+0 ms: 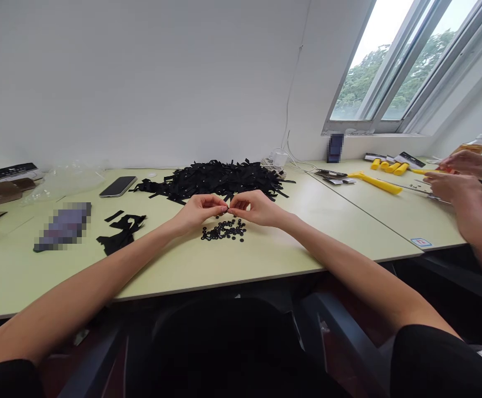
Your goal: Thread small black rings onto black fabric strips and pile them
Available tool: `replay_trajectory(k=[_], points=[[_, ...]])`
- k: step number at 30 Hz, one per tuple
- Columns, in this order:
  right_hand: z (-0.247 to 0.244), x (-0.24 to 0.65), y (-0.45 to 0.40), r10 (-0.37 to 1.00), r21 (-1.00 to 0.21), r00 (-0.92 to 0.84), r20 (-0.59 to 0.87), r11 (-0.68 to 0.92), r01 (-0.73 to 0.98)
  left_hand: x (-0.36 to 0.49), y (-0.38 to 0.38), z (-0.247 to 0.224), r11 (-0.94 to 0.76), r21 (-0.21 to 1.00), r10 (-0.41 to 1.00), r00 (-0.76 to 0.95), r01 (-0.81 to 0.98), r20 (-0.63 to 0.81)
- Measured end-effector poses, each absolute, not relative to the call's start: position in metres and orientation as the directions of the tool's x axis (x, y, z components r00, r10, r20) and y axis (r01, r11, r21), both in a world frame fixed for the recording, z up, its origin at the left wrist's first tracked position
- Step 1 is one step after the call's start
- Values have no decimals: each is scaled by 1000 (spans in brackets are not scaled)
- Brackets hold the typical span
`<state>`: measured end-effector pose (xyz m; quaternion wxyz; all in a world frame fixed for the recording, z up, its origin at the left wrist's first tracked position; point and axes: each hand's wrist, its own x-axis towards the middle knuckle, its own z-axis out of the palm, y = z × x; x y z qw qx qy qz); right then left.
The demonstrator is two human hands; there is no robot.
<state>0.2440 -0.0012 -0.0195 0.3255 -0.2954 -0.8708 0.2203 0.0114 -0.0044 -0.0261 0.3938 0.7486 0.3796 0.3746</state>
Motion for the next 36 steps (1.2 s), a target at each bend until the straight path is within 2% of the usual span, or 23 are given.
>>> replay_trajectory(k=[9,16,26,36], points=[[-19,244,-4,684,-575,-612,397,705,415,13,-12,-20,-418,861,848,463,289,257],[-23,244,0,684,-627,-647,336,675,388,7,-3,-26,-468,819,831,481,331,280],[-21,244,-1,710,-649,-619,335,650,394,6,-6,-24,-669,548,739,526,501,421],[-24,244,0,696,-641,-642,323,660,393,10,-10,-26,-655,557,750,531,510,396]])
